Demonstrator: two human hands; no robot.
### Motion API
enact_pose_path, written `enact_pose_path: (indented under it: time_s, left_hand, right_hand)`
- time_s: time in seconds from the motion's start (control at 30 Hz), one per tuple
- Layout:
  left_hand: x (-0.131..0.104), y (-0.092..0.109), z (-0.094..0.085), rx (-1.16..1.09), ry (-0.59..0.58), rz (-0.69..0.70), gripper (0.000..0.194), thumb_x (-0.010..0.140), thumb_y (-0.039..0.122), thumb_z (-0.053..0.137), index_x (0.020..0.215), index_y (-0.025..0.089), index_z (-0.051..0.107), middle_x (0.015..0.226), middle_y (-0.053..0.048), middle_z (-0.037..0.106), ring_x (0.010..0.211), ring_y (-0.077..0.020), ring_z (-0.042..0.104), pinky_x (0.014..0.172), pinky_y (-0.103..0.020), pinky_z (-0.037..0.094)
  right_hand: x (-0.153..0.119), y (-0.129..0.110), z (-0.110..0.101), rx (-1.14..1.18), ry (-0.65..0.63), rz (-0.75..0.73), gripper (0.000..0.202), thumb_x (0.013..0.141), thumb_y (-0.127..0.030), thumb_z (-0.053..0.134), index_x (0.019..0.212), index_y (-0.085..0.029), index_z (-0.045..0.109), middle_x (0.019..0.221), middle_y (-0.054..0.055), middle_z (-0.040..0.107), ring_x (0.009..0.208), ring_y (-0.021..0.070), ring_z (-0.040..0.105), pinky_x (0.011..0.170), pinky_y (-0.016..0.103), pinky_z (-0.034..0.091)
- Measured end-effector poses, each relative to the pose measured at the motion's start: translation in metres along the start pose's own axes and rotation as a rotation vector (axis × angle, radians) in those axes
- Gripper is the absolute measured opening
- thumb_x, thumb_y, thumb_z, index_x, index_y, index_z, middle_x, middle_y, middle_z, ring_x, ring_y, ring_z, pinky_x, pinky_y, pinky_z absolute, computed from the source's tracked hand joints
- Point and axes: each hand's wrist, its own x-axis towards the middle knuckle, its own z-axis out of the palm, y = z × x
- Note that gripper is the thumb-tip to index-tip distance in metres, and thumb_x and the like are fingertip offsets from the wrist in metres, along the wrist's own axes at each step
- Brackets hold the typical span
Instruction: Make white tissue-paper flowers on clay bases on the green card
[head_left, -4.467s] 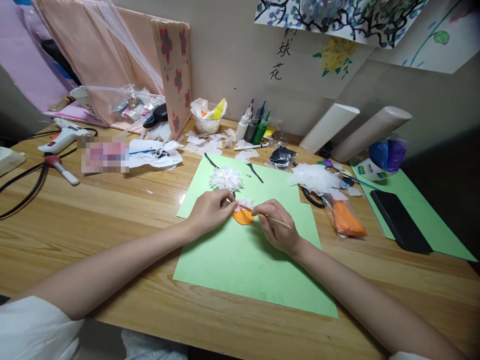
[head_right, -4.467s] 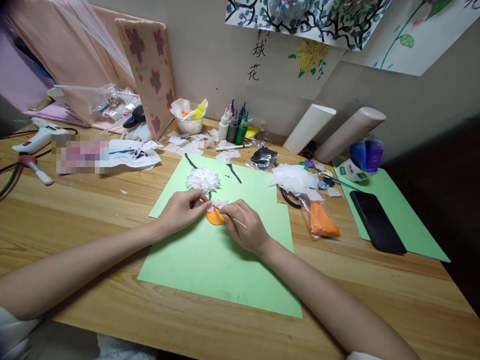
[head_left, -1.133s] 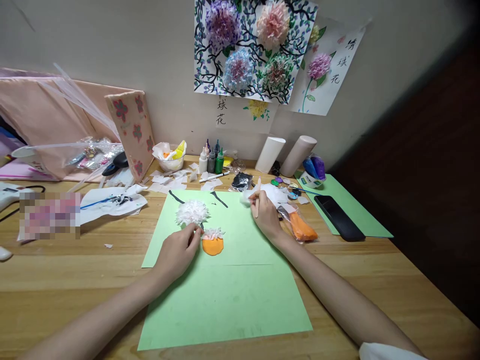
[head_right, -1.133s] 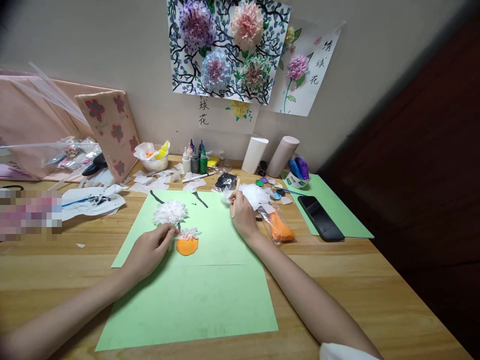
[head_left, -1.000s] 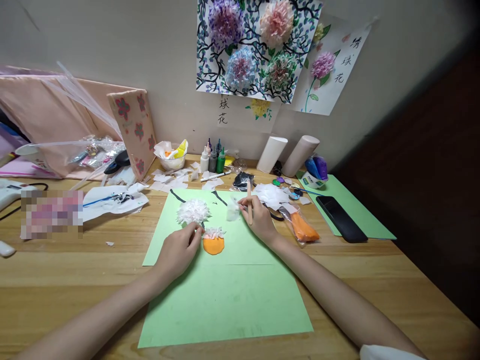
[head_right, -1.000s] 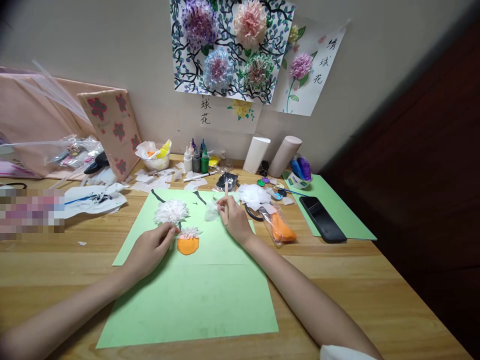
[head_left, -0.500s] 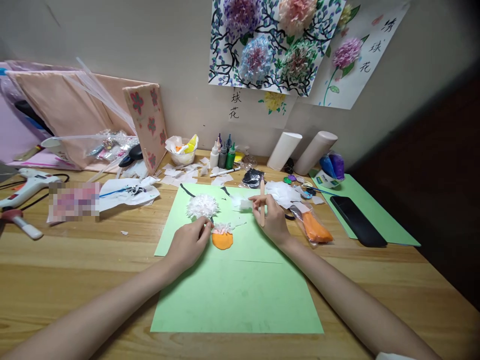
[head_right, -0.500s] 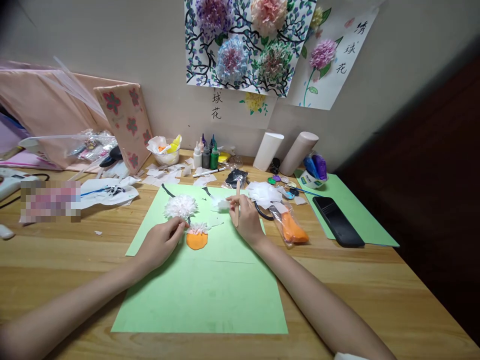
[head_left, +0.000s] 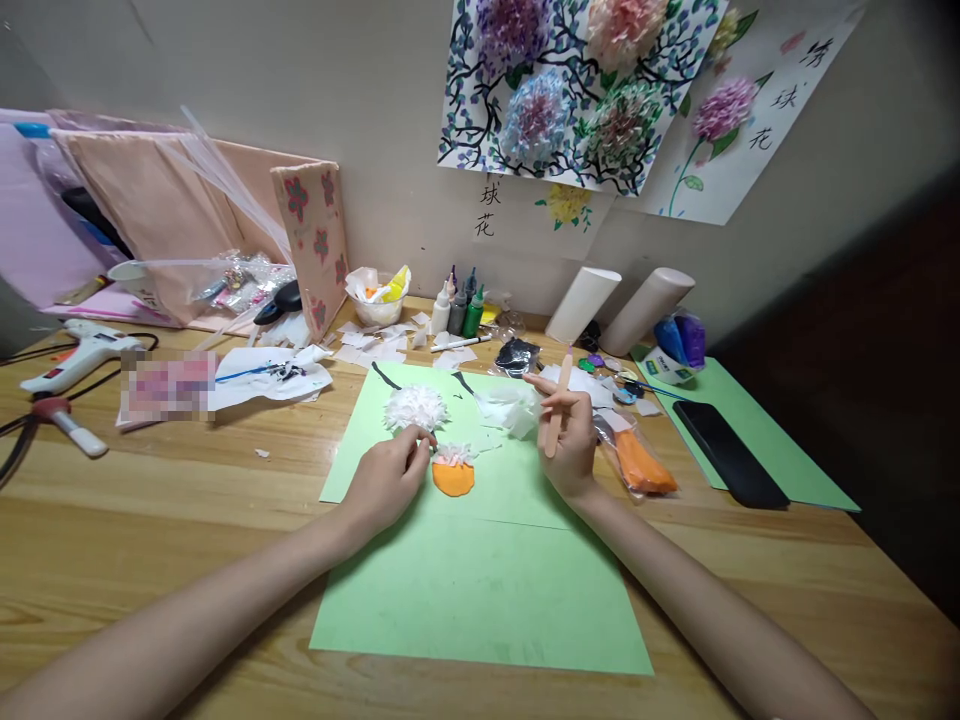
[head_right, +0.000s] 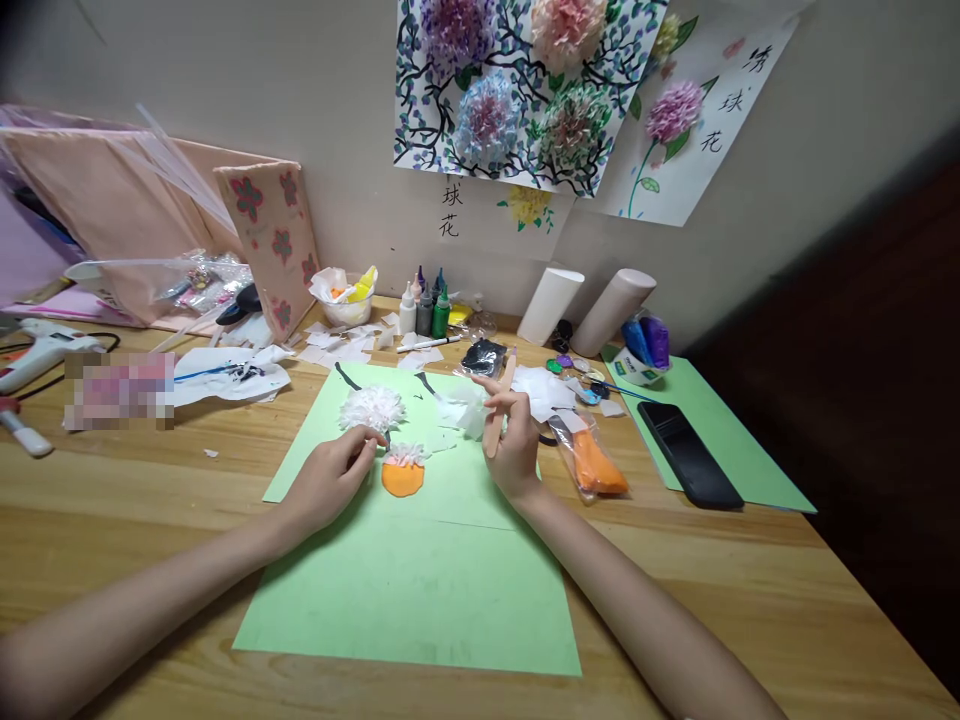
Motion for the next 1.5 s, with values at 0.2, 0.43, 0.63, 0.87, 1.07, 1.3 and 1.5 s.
enact_pose_path:
  time_s: [0.2,0.43,0.63,0.87,1.07,1.3,1.5]
  left_hand:
    - [-0.001,-0.001,0.0,-0.065,0.01,0.016,0.021,0.09,0.029,0.035,0.095,0.022,0.054,0.06,0.004,0.052,0.055,-0.0133,0.047,0.056,-0.024,0.029]
    - [-0.002,0.001,-0.001,-0.055,0.003,0.048,0.021,0.091,0.029,0.035,0.096,0.022,0.054,0.057,0.005,0.047,0.054,-0.0129,0.045,0.055,-0.024,0.028]
    - [-0.003,0.0,-0.001,-0.047,-0.008,0.069,0.022,0.091,0.03,0.035,0.095,0.021,0.055,0.058,0.004,0.049,0.054,-0.0131,0.046,0.056,-0.024,0.03]
    - [-0.002,0.0,-0.001,-0.041,-0.02,0.076,0.022,0.091,0.03,0.034,0.095,0.022,0.054,0.059,0.004,0.049,0.055,-0.0132,0.047,0.056,-0.024,0.029]
    - [-0.001,-0.001,-0.001,-0.024,-0.021,0.086,0.022,0.091,0.028,0.034,0.094,0.021,0.055,0.06,0.004,0.051,0.054,-0.0131,0.047,0.056,-0.024,0.03]
    - [-0.002,0.0,-0.001,-0.009,-0.018,0.104,0.023,0.09,0.027,0.034,0.092,0.021,0.056,0.061,0.003,0.052,0.055,-0.0138,0.048,0.055,-0.024,0.031]
    - [-0.003,0.0,0.0,-0.014,-0.003,0.106,0.022,0.089,0.024,0.035,0.092,0.021,0.056,0.06,0.003,0.053,0.056,-0.014,0.049,0.056,-0.024,0.031]
  right_hand:
    - [-0.004,-0.001,0.002,0.103,0.003,-0.077,0.014,0.086,-0.014,0.04,0.092,-0.026,0.04,0.114,0.008,0.063,0.114,0.0233,0.057,0.09,0.048,0.045]
    - [0.004,0.003,-0.004,0.045,-0.024,-0.154,0.009,0.089,-0.02,0.04,0.092,-0.028,0.04,0.118,0.007,0.06,0.117,0.0243,0.054,0.093,0.051,0.044]
    - [0.012,-0.008,-0.001,0.218,0.024,0.005,0.002,0.091,-0.027,0.038,0.091,-0.028,0.036,0.125,0.008,0.055,0.125,0.0214,0.047,0.102,0.053,0.036]
    - [0.022,0.012,-0.006,0.054,-0.224,0.273,0.013,0.085,-0.031,0.049,0.091,-0.025,0.038,0.119,0.009,0.059,0.118,0.0236,0.052,0.097,0.047,0.038]
    - [0.029,0.014,-0.016,-0.329,-0.463,0.191,0.03,0.07,-0.032,0.065,0.084,-0.023,0.041,0.1,0.007,0.065,0.095,0.0287,0.058,0.083,0.045,0.041]
    - [0.019,0.003,0.001,-0.295,-0.572,-0.006,0.014,0.081,-0.02,0.054,0.087,-0.023,0.043,0.112,0.008,0.063,0.104,0.0282,0.054,0.087,0.048,0.039]
    - [0.028,0.004,0.041,-0.255,-0.693,-0.223,0.013,0.08,-0.015,0.054,0.087,-0.023,0.045,0.101,0.008,0.064,0.098,0.0256,0.055,0.095,0.048,0.036]
